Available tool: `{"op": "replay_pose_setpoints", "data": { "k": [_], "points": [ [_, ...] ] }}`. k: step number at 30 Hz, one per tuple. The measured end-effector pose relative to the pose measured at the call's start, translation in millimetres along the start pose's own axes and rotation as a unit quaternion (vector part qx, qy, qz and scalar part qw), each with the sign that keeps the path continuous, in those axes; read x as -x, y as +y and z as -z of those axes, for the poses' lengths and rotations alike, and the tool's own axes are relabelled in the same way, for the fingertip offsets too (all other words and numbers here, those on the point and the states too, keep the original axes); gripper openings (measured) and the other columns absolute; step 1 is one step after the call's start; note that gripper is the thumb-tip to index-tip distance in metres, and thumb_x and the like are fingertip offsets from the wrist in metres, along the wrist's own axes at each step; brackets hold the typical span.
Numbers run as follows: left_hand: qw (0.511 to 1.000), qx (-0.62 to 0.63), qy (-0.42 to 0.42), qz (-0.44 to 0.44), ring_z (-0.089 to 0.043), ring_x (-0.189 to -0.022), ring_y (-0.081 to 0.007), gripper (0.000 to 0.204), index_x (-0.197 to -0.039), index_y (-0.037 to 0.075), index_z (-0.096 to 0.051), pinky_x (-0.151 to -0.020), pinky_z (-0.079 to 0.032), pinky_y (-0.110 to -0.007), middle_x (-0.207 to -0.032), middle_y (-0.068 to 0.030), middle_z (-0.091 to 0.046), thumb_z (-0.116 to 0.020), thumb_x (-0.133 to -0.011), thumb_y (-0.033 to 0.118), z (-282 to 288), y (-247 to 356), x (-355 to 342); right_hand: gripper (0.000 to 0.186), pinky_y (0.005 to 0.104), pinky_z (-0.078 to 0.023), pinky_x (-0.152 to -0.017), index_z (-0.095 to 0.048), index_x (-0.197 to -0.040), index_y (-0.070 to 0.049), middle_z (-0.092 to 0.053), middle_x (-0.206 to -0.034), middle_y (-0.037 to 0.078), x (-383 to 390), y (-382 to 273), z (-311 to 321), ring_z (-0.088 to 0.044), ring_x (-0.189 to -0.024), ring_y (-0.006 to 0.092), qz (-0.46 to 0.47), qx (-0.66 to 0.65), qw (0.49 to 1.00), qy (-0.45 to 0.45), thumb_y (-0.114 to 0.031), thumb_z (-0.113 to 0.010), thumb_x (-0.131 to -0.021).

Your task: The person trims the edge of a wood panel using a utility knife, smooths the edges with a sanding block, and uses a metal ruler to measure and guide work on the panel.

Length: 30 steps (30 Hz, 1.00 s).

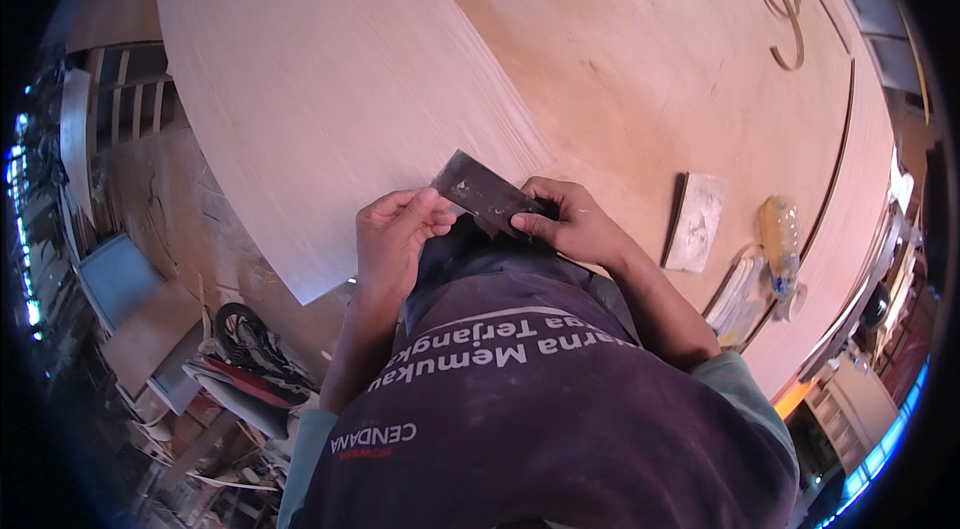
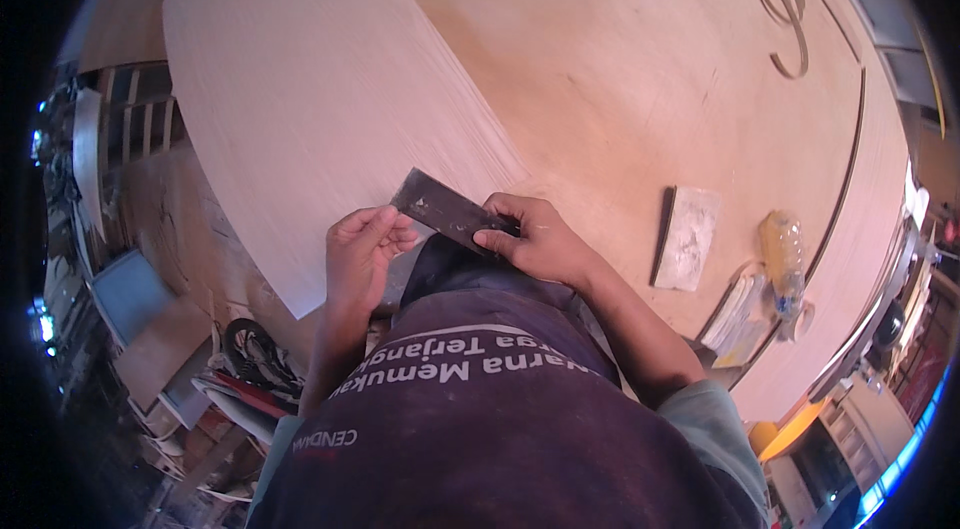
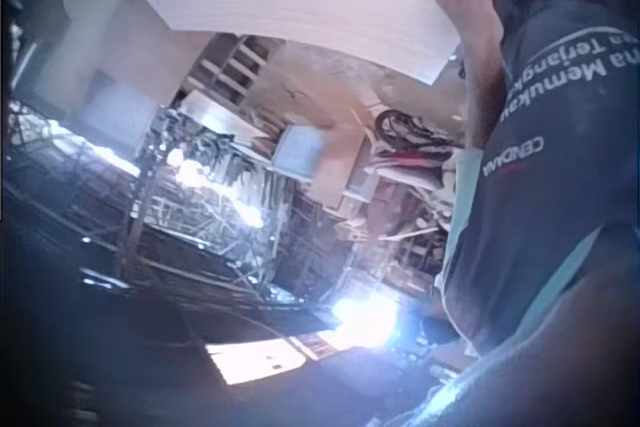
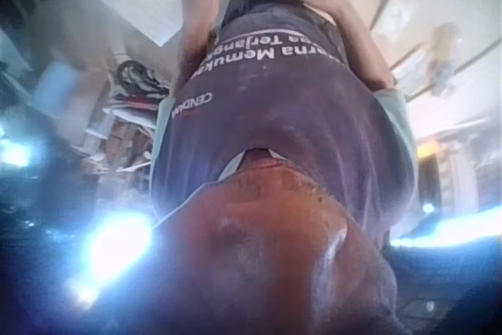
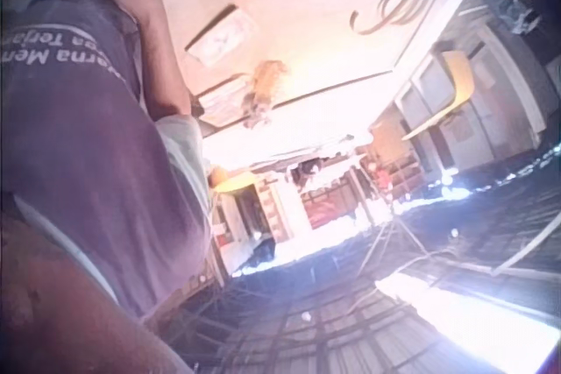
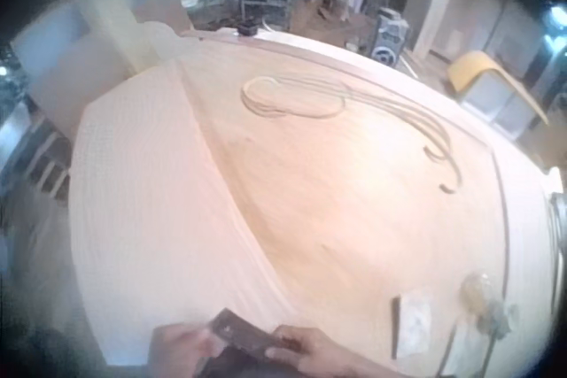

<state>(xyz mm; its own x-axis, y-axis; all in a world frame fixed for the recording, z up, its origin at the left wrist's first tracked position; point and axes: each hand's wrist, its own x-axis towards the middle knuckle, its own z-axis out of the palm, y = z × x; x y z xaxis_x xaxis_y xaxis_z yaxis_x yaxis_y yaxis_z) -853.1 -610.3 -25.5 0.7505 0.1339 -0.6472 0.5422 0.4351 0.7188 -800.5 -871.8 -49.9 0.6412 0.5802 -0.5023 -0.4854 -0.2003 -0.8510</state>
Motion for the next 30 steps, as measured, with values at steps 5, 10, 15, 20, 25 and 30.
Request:
{"op": "replay_pose_setpoints", "data": {
  "k": [5,10,15,20,25,30],
  "points": [
    [0.998,-0.015,0.034,0.056,-0.074,-0.08,-0.0212,0.013,-0.105,-0.003,-0.072,-0.074,-0.061,-0.033,-0.091,-0.012,-0.074,-0.068,-0.102,0.009,-8,-7,11,0.014,0.0313,-0.048,-0.079,-0.069,-0.107,0.001,-0.065,-0.086,0.005,18,21,-2,-0.056,-0.084,0.0125,-0.033,-0.01,0.999,0.005,-0.008,-0.073,-0.097],
    [0.996,-0.076,-0.016,0.04,-0.068,-0.071,-0.0148,0.012,-0.099,-0.002,-0.072,-0.066,-0.055,-0.027,-0.083,-0.0083,-0.071,-0.071,-0.1,0.01,7,-25,0,0.014,0.0313,-0.048,-0.082,-0.068,-0.106,0.001,-0.066,-0.088,0.007,25,30,-4,-0.058,-0.086,0.0136,-0.02,-0.016,1.0,-0.016,-0.008,-0.073,-0.097],
    [0.998,-0.046,0.031,-0.02,-0.063,-0.069,-0.0114,0.014,-0.093,-0.002,-0.072,-0.065,-0.05,-0.025,-0.077,-0.0059,-0.068,-0.07,-0.101,0.01,7,-20,-4,0.015,0.0298,-0.048,-0.081,-0.069,-0.105,-0.001,-0.067,-0.088,0.003,38,30,19,-0.059,-0.087,0.0114,-0.024,-0.015,0.999,0.031,-0.011,-0.074,-0.096],
    [0.985,-0.085,0.099,-0.11,-0.059,-0.072,-0.0092,0.013,-0.091,-0.003,-0.072,-0.071,-0.046,-0.023,-0.075,-0.0039,-0.065,-0.068,-0.099,0.006,21,-23,-3,0.042,0.0346,-0.054,-0.073,-0.068,-0.11,0.001,-0.072,-0.087,0.011,34,52,74,-0.068,-0.079,0.0188,-0.044,0.162,0.922,0.348,-0.032,-0.083,-0.088],
    [0.974,-0.195,-0.116,-0.023,-0.06,-0.081,-0.0087,0.014,-0.107,-0.003,-0.074,-0.072,-0.045,-0.023,-0.087,-0.0042,-0.066,-0.065,-0.096,-0.001,32,-27,17,0.059,0.0445,-0.056,-0.082,-0.068,-0.126,-0.001,-0.073,-0.099,0.023,6,59,101,-0.072,-0.09,0.037,-0.013,0.462,0.755,0.465,-0.041,-0.083,-0.086],
    [0.949,-0.249,-0.193,-0.024,-0.064,-0.091,-0.0094,0.041,-0.131,0.001,-0.07,-0.075,-0.048,-0.022,-0.102,-0.0067,-0.069,-0.065,-0.091,-0.004,42,-33,26,0.035,0.0411,-0.056,-0.081,-0.076,-0.117,-0.006,-0.073,-0.096,0.016,-15,41,99,-0.069,-0.088,0.0319,0.166,0.492,0.774,0.362,-0.027,-0.081,-0.089]
  ]
}}
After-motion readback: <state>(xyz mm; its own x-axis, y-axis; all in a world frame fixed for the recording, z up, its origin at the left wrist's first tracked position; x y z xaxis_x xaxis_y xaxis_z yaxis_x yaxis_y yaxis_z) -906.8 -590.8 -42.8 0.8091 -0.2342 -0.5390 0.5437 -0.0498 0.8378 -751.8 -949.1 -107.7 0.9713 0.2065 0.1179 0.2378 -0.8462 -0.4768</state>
